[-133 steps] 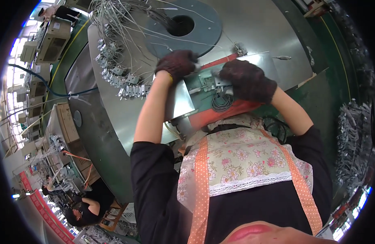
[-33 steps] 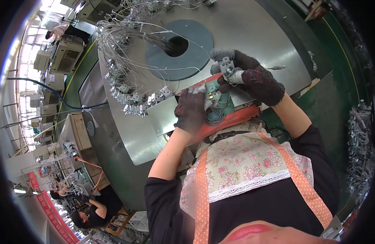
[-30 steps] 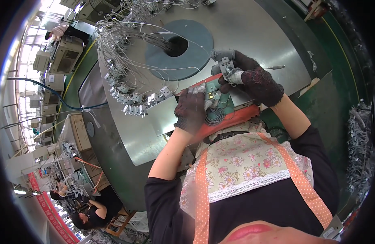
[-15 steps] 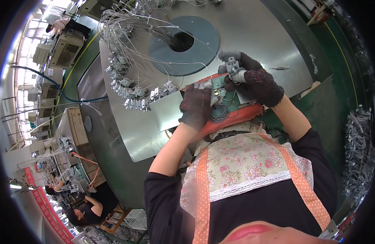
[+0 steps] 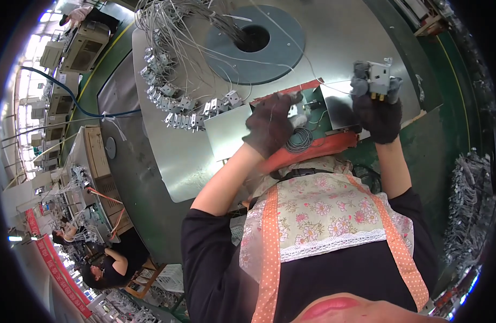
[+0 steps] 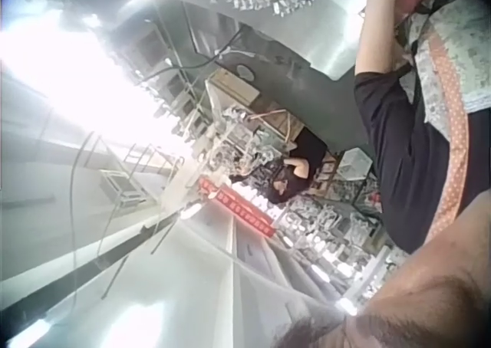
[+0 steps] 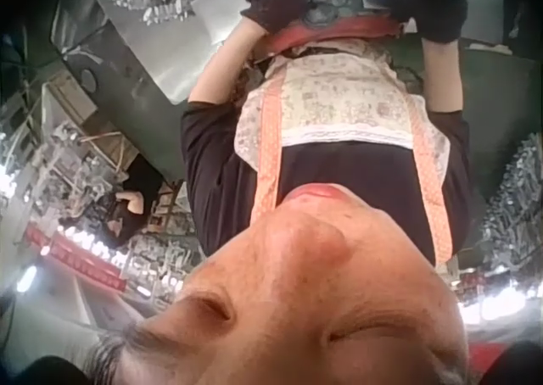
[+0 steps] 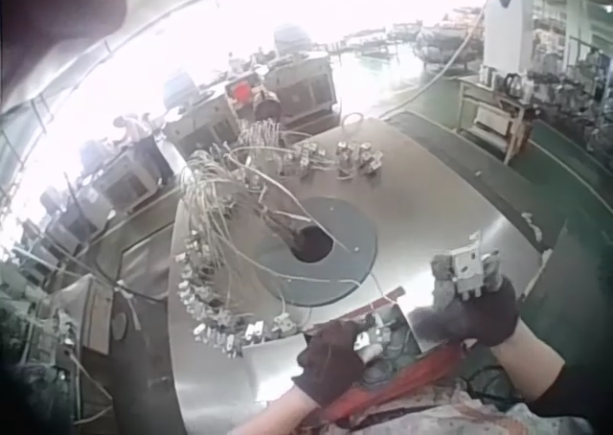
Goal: The person picks up a component from a circular rack, places it onto a machine, and presses it down. After the machine operates, they remove the component and return it to the rack before repeating the process.
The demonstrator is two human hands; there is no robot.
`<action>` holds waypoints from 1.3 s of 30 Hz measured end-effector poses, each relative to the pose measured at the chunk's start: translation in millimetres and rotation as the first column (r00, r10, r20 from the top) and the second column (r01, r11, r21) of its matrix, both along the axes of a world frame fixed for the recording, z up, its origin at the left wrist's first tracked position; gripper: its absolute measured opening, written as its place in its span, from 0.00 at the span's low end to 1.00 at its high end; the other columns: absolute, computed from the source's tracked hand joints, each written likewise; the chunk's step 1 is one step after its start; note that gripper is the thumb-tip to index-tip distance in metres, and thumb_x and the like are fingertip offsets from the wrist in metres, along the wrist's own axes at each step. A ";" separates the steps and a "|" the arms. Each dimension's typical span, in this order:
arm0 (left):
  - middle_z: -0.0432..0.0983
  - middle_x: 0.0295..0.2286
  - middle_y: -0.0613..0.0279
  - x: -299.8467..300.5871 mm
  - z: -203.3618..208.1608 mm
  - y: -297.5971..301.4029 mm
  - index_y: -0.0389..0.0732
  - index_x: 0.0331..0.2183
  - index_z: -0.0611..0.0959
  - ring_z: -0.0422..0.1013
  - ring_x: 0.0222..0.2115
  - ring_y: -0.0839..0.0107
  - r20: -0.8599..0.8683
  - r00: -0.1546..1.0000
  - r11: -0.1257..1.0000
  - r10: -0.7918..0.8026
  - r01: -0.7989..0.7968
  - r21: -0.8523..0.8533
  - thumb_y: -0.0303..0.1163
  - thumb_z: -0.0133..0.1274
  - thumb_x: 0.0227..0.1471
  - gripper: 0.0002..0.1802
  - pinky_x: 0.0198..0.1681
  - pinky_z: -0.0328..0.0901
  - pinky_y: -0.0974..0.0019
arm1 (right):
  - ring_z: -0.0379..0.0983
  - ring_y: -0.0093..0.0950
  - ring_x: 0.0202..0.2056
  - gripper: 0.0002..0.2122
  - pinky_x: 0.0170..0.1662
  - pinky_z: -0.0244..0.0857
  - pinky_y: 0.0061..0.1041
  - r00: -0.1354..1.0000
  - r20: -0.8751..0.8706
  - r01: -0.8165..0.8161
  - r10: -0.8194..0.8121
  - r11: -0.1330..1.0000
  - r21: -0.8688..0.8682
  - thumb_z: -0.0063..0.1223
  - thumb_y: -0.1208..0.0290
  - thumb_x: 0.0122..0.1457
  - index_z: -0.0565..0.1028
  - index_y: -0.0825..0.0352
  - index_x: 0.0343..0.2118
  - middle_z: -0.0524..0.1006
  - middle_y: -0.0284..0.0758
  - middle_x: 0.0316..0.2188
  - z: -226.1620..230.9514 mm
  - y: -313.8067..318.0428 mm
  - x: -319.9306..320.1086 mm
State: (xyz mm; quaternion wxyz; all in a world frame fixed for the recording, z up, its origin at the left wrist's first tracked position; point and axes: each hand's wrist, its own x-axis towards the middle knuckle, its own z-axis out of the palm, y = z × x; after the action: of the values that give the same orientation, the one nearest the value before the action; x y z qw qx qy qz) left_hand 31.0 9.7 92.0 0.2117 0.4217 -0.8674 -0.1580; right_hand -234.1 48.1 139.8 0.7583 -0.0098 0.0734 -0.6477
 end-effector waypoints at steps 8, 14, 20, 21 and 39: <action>0.76 0.45 0.51 39.0 -7.5 -112.3 0.49 0.45 0.84 0.74 0.48 0.50 0.403 0.897 0.962 0.184 -0.248 0.112 0.43 0.61 0.47 0.22 0.54 0.67 0.50 | 0.77 0.39 0.41 0.20 0.43 0.73 0.35 -0.381 -0.524 -0.712 -0.761 0.604 -0.359 0.62 0.72 0.49 0.76 0.65 0.47 0.78 0.41 0.38 -32.8 -23.9 48.2; 0.78 0.41 0.52 60.3 -14.7 -121.4 0.48 0.43 0.85 0.75 0.44 0.50 0.540 0.836 0.994 0.101 -0.103 -0.026 0.42 0.58 0.49 0.19 0.50 0.66 0.50 | 0.76 0.40 0.40 0.13 0.43 0.72 0.40 -0.535 -0.330 -0.825 -0.778 0.565 0.003 0.58 0.71 0.49 0.77 0.63 0.40 0.77 0.41 0.35 -27.9 -47.7 88.1; 0.80 0.37 0.51 64.3 -6.6 -90.8 0.45 0.46 0.83 0.75 0.40 0.52 0.116 0.991 0.987 0.066 -0.048 -0.153 0.41 0.58 0.53 0.19 0.51 0.64 0.52 | 0.73 0.41 0.41 0.12 0.45 0.69 0.41 -0.658 -0.315 -0.733 -0.684 0.678 0.057 0.53 0.72 0.52 0.77 0.65 0.41 0.75 0.44 0.37 -34.1 -38.3 99.3; 0.80 0.38 0.51 64.9 -6.6 -85.8 0.45 0.47 0.83 0.75 0.42 0.53 0.049 0.996 0.965 0.078 -0.063 -0.254 0.40 0.58 0.54 0.19 0.51 0.66 0.52 | 0.72 0.41 0.42 0.13 0.45 0.68 0.41 -0.684 -0.285 -0.719 -0.672 0.688 0.103 0.53 0.72 0.53 0.77 0.66 0.42 0.75 0.45 0.37 -37.2 -36.0 99.3; 0.83 0.32 0.50 11.7 -10.4 -12.1 0.43 0.41 0.85 0.78 0.39 0.53 0.275 0.954 0.982 -0.119 0.154 -0.109 0.43 0.60 0.47 0.20 0.60 0.61 0.52 | 0.70 0.50 0.49 0.38 0.53 0.67 0.44 -0.527 -0.613 -0.603 -0.589 0.767 -0.219 0.69 0.61 0.44 0.66 0.72 0.58 0.74 0.52 0.45 -51.4 -14.6 97.1</action>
State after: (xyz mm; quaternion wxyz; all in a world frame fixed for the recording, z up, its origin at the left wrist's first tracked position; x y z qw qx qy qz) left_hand 42.7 -2.3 81.5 0.1082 0.3633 -0.9236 -0.0575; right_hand -137.0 33.5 88.4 0.2019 -0.8286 0.4669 -0.2337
